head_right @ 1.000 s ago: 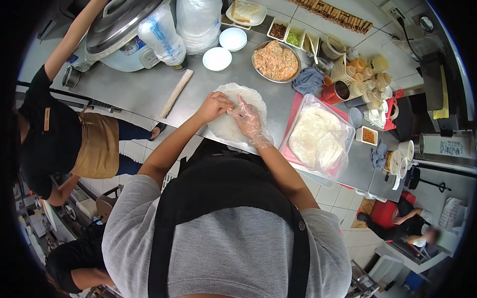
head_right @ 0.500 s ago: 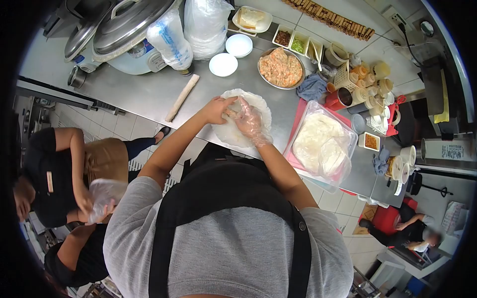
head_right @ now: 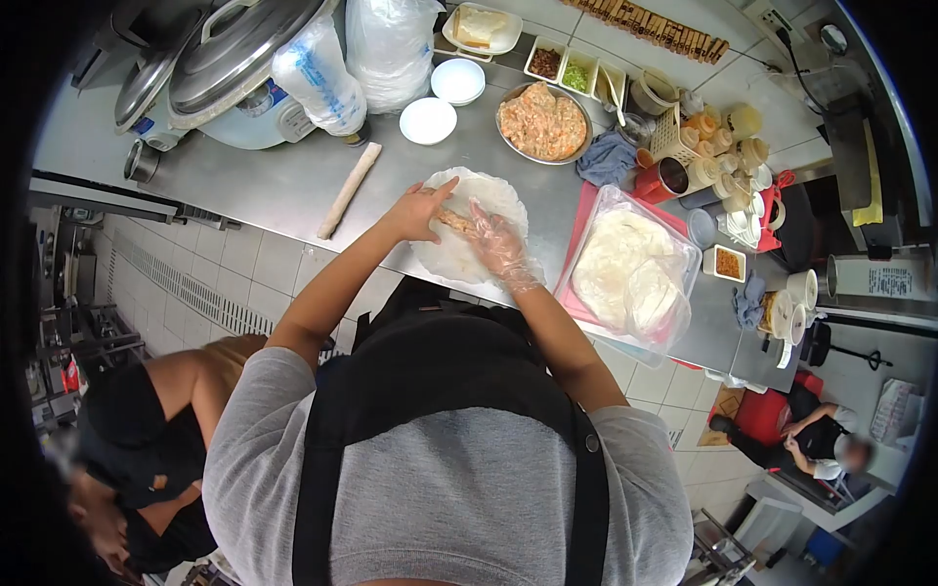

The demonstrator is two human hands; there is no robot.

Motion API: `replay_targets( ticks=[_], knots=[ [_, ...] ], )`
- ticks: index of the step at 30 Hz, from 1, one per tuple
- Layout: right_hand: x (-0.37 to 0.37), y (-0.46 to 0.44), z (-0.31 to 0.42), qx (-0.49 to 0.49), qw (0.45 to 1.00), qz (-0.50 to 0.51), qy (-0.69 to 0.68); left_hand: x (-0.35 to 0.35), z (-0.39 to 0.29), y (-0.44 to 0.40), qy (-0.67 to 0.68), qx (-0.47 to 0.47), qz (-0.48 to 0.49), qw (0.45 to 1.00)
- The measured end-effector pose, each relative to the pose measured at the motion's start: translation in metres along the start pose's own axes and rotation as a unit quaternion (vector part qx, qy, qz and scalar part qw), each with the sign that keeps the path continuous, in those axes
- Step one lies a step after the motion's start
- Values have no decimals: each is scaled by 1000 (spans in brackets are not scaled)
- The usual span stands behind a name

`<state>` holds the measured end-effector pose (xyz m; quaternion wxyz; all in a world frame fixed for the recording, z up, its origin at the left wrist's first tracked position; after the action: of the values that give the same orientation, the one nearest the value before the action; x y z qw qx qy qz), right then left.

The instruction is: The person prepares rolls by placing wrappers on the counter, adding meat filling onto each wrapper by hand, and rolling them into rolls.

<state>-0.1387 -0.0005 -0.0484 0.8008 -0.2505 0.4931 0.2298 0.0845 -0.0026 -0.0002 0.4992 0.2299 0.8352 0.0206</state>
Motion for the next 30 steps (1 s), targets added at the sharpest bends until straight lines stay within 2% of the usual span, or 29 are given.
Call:
replay_targets(
  ticks=[3,5,9,12,15,17,18,21,24,26,27,28,30],
  knots=[
    [-12,9,-1,-28,1000,-3,5,-1,-1,2,7,-3,3,1000],
    [3,13,-17,-17,1000,-10,6,-1,0,1,2,-4,3,1000],
    [-24,18,-5,-3,999,-28,-35,-1,1,2,1,4,5,1000],
    [-18,23,-17,-2,1000,5,-1,0,2,5,-2,8,-9,1000],
    [-46,15,-3,28,997,-11,-70,-3,-11,8,-2,59,-56,997],
    [-51,12,5,24,983,-81,-163,5,-16,3,44,88,-78,992],
    [-48,11,6,26,983,-81,-164,12,-16,0,92,113,-100,984],
    [-36,9,5,41,991,-92,-93,30,-18,-14,72,151,-106,980],
    [-34,0,6,65,987,-81,-124,25,-19,-15,137,139,-101,975],
    [-32,-8,20,40,965,-128,-227,17,-12,-12,146,138,-96,975],
    [-30,-10,22,41,965,-128,-226,16,-7,-10,154,135,-93,974],
    [-28,-14,25,40,975,-108,-190,14,-2,-8,154,135,-93,974],
    [-26,-24,31,33,983,-88,-156,8,6,-3,37,139,-100,985]
  ],
)
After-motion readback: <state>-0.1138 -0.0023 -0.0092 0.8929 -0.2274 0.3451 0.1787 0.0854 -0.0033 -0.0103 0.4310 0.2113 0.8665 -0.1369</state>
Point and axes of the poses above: each hand's wrist, its own y-axis away from the middle knuckle, its own x-axis out of the palm, z = x × y, the point moved 1 cm from there along -y, towards the middle knuckle, and after that the axes turned 2 degrees about y, right-handed, at the moved point
